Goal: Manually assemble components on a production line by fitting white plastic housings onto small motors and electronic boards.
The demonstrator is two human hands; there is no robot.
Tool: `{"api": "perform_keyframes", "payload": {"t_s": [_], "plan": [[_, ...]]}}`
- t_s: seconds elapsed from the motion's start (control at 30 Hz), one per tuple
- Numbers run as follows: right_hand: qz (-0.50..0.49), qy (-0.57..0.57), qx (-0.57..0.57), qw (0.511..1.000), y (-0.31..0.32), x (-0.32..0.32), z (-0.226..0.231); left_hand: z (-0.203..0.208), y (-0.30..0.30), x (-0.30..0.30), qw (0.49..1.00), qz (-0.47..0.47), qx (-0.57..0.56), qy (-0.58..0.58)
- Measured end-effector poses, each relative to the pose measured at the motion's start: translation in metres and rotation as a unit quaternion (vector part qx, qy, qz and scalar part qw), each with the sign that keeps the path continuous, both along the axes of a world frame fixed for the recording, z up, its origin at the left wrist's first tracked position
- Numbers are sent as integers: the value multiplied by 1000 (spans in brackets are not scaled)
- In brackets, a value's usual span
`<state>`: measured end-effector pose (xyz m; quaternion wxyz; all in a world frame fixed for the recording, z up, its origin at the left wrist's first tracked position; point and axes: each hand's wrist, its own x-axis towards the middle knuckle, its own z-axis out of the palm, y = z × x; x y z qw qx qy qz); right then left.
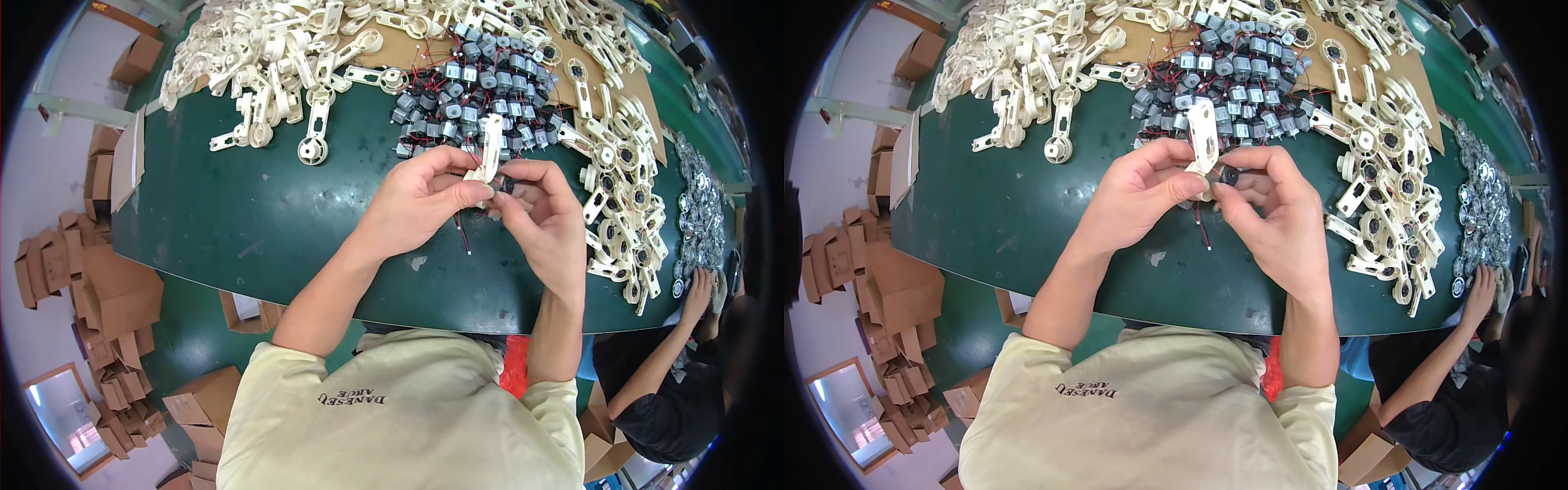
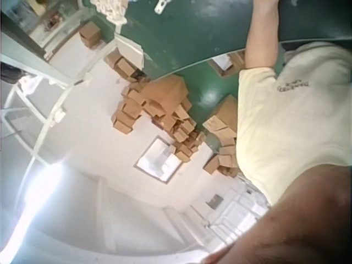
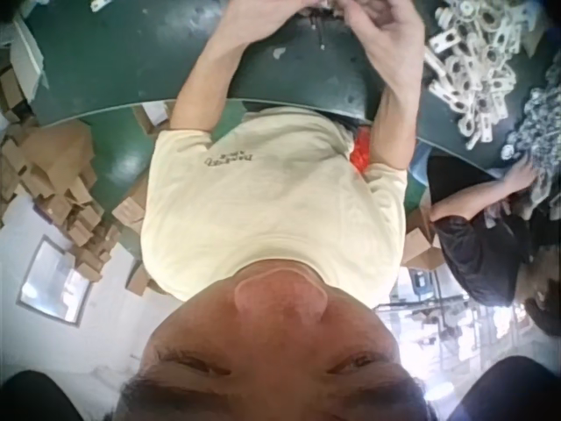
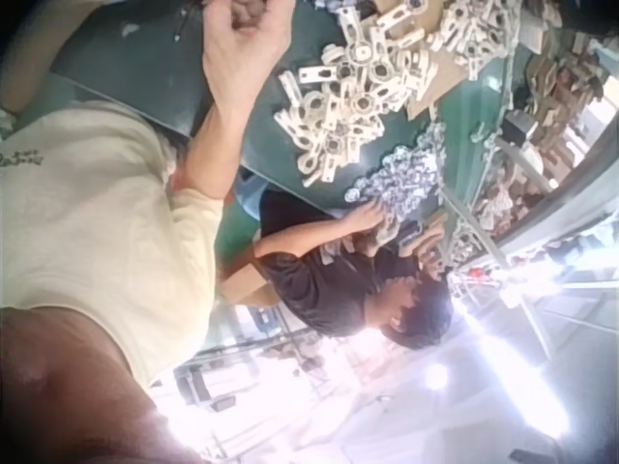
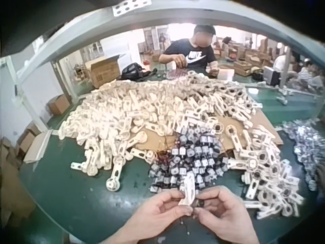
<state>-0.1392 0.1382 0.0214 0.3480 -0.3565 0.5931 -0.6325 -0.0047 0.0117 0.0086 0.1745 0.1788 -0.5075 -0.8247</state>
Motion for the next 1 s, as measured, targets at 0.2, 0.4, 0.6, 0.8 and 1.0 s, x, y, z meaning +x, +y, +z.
{"api": "perform_keyframes", "payload": {"t_s": [0.2, 0.4, 0.6, 0.8, 1.0], "plan": [[-6, 5, -20, 1000, -6, 0, -4, -2, -1, 2, 1000, 11, 17, 5], [-1, 135, -2, 991, -8, 3, -15, 2, 3, 0, 999, 28, 0, 14], [-32, 145, -15, 989, -9, -1, -10, -9, -1, -3, 995, 68, -49, 50], [-24, 129, -11, 991, -10, 4, -18, 1, -4, 2, 1000, 10, -9, 14], [-21, 125, -14, 992, -10, 2, -18, -3, -3, 2, 999, 11, -27, 27]]}}
